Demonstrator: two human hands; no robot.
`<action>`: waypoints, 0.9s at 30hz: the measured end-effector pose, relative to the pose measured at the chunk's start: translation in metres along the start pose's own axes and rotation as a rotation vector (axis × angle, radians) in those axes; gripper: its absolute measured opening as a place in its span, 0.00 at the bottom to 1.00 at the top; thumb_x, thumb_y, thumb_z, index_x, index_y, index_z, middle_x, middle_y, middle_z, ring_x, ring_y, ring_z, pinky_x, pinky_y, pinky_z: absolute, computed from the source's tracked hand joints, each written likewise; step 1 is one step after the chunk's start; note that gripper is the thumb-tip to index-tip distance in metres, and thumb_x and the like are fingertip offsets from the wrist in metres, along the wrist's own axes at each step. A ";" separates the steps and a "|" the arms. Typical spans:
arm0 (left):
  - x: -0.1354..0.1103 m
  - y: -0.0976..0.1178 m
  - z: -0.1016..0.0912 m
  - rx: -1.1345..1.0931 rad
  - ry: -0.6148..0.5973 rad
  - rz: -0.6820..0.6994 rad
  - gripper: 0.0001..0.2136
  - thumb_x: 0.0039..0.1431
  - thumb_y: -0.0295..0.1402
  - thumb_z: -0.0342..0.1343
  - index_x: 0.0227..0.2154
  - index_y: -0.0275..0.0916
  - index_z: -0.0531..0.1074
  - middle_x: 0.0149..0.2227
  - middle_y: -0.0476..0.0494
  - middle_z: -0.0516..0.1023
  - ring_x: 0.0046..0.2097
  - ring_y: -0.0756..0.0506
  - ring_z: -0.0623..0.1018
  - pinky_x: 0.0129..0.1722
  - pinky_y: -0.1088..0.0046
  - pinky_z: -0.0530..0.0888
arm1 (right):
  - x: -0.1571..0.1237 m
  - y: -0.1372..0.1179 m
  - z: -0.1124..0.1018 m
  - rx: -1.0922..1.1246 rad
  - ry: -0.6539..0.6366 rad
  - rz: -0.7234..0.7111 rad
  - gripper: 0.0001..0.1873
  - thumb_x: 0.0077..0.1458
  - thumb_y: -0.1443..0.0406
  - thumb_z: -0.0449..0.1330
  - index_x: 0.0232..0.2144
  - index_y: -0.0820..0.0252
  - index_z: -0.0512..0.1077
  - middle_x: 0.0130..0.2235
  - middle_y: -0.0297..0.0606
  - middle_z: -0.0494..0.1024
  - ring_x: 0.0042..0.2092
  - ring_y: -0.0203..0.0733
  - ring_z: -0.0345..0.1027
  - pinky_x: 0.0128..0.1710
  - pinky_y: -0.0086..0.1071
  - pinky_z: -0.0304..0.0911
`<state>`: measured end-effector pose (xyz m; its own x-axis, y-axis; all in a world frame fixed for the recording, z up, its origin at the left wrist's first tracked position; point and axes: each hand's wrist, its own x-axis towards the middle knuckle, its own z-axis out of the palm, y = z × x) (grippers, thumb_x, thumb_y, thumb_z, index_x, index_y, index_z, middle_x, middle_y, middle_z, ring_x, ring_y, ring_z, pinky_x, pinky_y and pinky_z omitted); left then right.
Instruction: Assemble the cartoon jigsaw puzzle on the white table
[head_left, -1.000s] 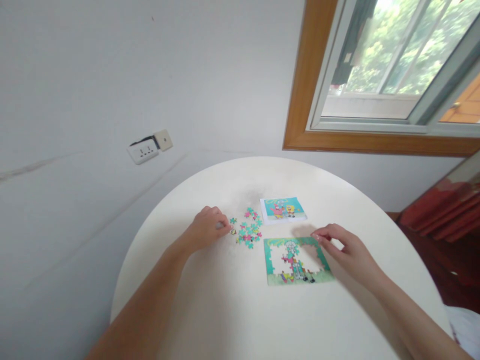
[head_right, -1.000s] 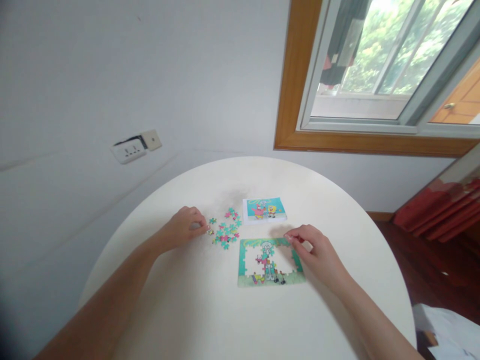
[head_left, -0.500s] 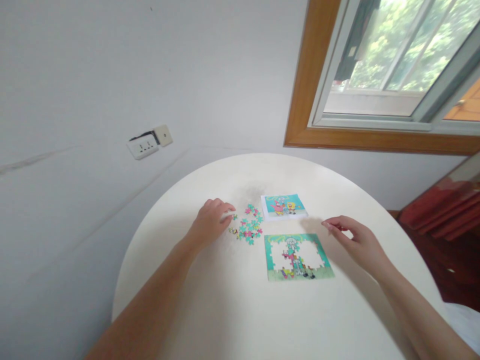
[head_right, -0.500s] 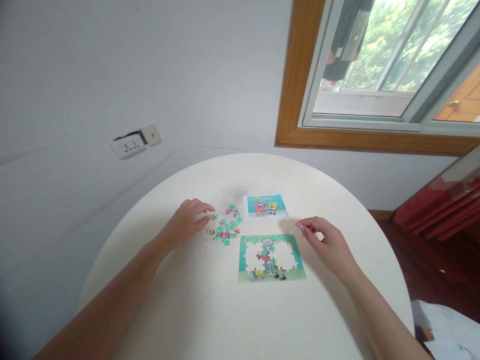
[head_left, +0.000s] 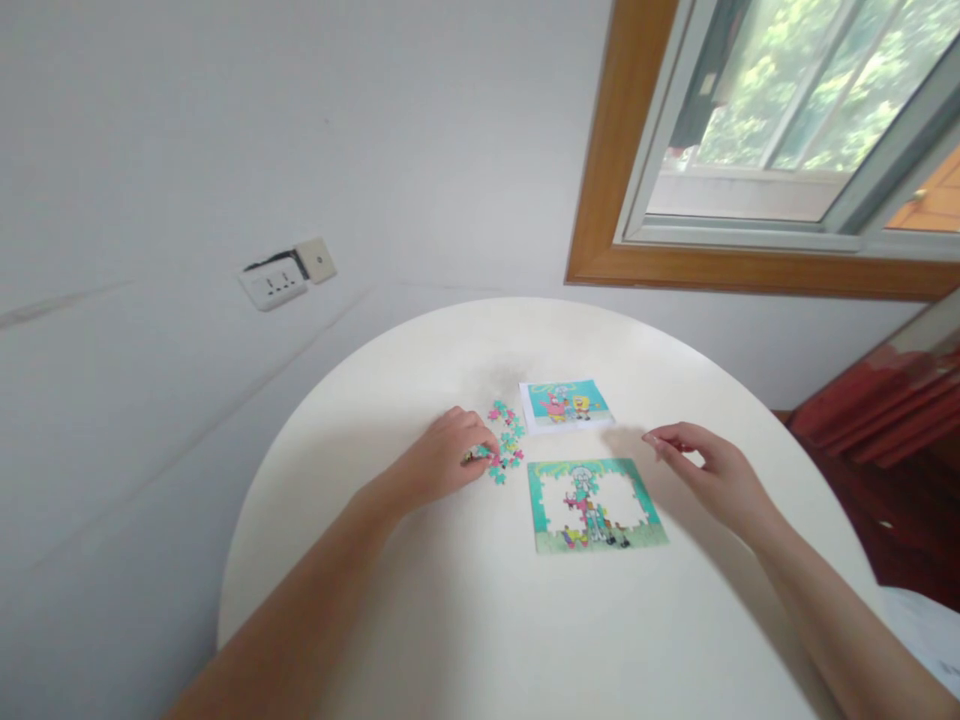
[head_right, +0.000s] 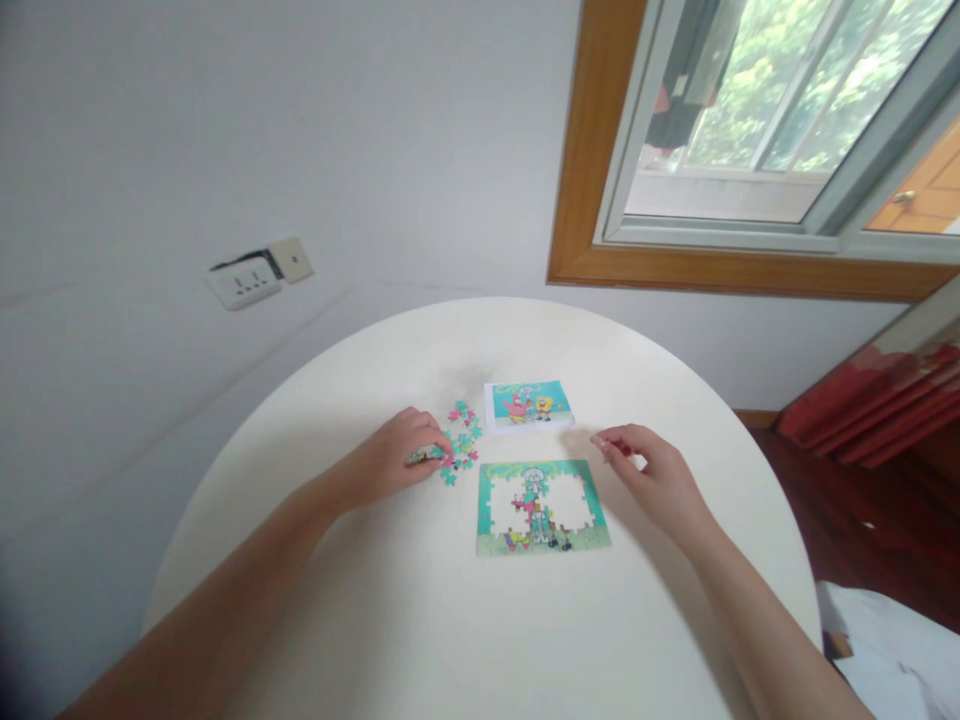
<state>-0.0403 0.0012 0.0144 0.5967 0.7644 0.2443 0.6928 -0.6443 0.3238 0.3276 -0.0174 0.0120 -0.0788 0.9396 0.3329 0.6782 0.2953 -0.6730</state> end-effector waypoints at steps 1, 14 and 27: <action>0.000 -0.001 0.000 0.005 0.000 0.000 0.06 0.59 0.29 0.54 0.35 0.42 0.76 0.36 0.45 0.74 0.43 0.44 0.71 0.46 0.68 0.66 | 0.000 0.000 0.000 0.001 0.000 -0.004 0.18 0.58 0.51 0.56 0.35 0.57 0.78 0.35 0.40 0.80 0.35 0.43 0.69 0.35 0.35 0.66; 0.009 0.006 0.026 0.140 0.116 -0.061 0.12 0.62 0.28 0.51 0.46 0.42 0.75 0.45 0.40 0.73 0.49 0.39 0.69 0.51 0.59 0.67 | 0.000 0.002 0.004 0.041 -0.095 0.046 0.16 0.59 0.53 0.56 0.36 0.56 0.77 0.35 0.39 0.78 0.37 0.42 0.68 0.33 0.32 0.63; 0.006 -0.007 0.021 0.104 0.169 -0.079 0.09 0.61 0.26 0.50 0.41 0.39 0.74 0.41 0.43 0.76 0.44 0.42 0.71 0.49 0.61 0.67 | -0.001 0.002 0.003 0.049 -0.103 0.033 0.14 0.59 0.54 0.56 0.36 0.56 0.76 0.35 0.37 0.78 0.37 0.42 0.69 0.35 0.32 0.62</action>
<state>-0.0325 0.0101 -0.0059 0.4684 0.8000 0.3750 0.7781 -0.5746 0.2537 0.3264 -0.0170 0.0087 -0.1329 0.9611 0.2420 0.6456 0.2692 -0.7147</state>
